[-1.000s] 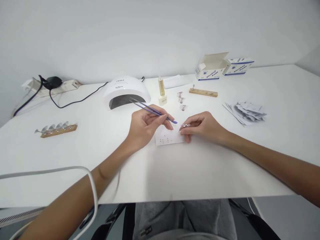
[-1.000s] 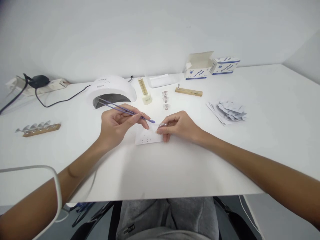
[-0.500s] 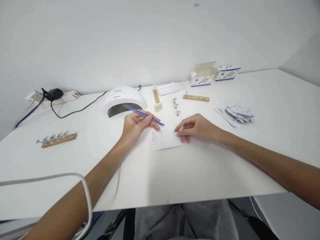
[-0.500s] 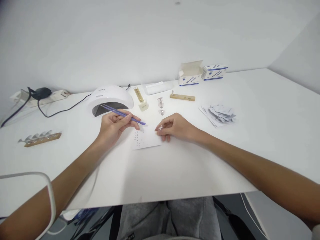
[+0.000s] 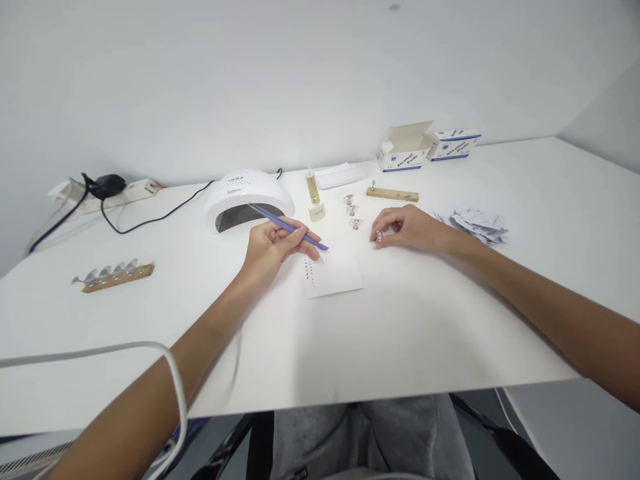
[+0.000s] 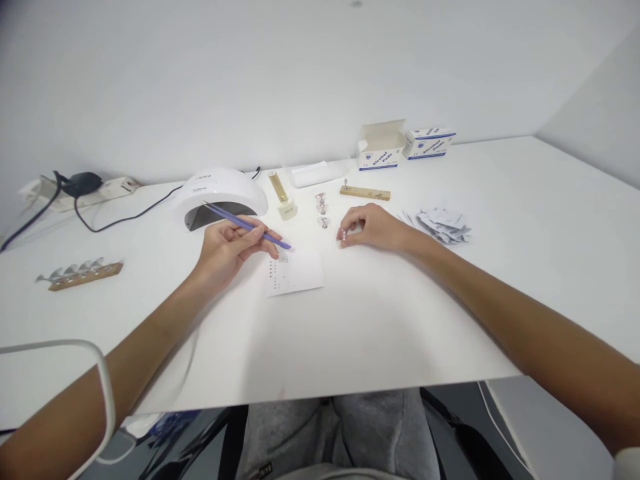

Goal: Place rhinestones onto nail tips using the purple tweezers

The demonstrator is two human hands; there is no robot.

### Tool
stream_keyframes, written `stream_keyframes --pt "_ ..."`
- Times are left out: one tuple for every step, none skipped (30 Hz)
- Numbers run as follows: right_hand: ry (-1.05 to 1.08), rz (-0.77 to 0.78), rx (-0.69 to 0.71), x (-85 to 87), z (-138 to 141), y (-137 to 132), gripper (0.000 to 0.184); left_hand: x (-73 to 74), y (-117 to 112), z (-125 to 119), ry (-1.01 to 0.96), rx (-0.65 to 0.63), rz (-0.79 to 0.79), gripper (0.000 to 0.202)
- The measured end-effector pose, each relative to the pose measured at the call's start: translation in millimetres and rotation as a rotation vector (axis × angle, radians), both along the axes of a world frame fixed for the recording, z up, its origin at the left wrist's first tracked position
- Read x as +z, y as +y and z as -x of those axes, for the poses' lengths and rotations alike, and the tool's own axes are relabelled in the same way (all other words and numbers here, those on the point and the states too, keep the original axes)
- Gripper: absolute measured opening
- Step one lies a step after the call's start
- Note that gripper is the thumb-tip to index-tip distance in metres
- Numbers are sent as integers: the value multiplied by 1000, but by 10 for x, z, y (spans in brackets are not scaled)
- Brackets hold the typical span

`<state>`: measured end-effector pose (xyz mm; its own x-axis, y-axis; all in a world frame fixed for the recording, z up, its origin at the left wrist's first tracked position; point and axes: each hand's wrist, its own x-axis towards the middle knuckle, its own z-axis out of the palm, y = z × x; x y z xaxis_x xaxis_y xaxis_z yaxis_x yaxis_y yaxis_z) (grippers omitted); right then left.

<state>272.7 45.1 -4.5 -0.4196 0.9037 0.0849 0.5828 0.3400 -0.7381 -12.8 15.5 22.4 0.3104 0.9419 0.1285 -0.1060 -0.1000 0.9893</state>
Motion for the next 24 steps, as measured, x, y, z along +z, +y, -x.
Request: stream_keyframes --pt "-17 6 4 6 -5 3 30 1 2 1 0 -5 -3 21" --pt "-33 12 5 19 -12 4 30 4 7 5 0 -9 -7 20" --pt "-46 19 7 38 -22 4 32 9 14 12 0 -6 -10 19" --pt "-56 30 13 63 -39 4 34 16 24 23 0 1 -12 20" --pt "-61 46 26 95 -63 3 37 25 35 37 -1 13 -13 22" --pt "-62 66 46 133 -91 0 40 35 47 52 -2 30 -14 26" --pt "-59 87 66 177 -120 -5 43 46 60 68 -2 47 -13 30" --pt "-53 101 77 225 -144 -15 43 56 71 83 0 64 -10 34" --pt "-42 99 69 274 -156 -32 41 63 81 95 4 83 -7 37" --pt "-25 73 38 320 -149 -57 37 65 89 105 11 100 -5 39" --pt "-3 26 -13 361 -118 -94 32 62 94 111 23 114 -4 39" --pt "21 -39 -77 390 -60 -142 28 54 98 115 38 121 -1 39" --pt "46 -111 -134 403 24 -204 25 41 100 116 57 116 3 38" --pt "53 -177 -166 397 127 -279 23 25 100 116 74 103 8 37" --pt "34 -221 -155 369 242 -362 23 8 100 115 91 85 16 35" --pt "9 -260 -112 322 359 -450 24 -8 99 114 108 68 24 34" --pt "-25 -308 -48 259 469 -535 27 -21 97 112 126 52 32 33" --pt "-76 -358 18 187 562 -613 30 -31 95 112 146 34 37 32" --pt "-140 -383 89 114 636 -677 34 -37 94 111 170 12 39 30" --pt "-187 -385 142 48 687 -726 39 -40 94 110 198 -13 40 28" --pt "-217 -383 177 -6 718 -757 43 -40 95 109 226 -36 40 26" --pt "-233 -370 196 -44 733 -772 45 -39 96 108 253 -51 39 24" --pt "-233 -348 195 -66 735 -774 44 -37 98 105 279 -53 35 22" --pt "-225 -320 180 -74 730 -765 41 -35 100 101 307 -41 26 20"
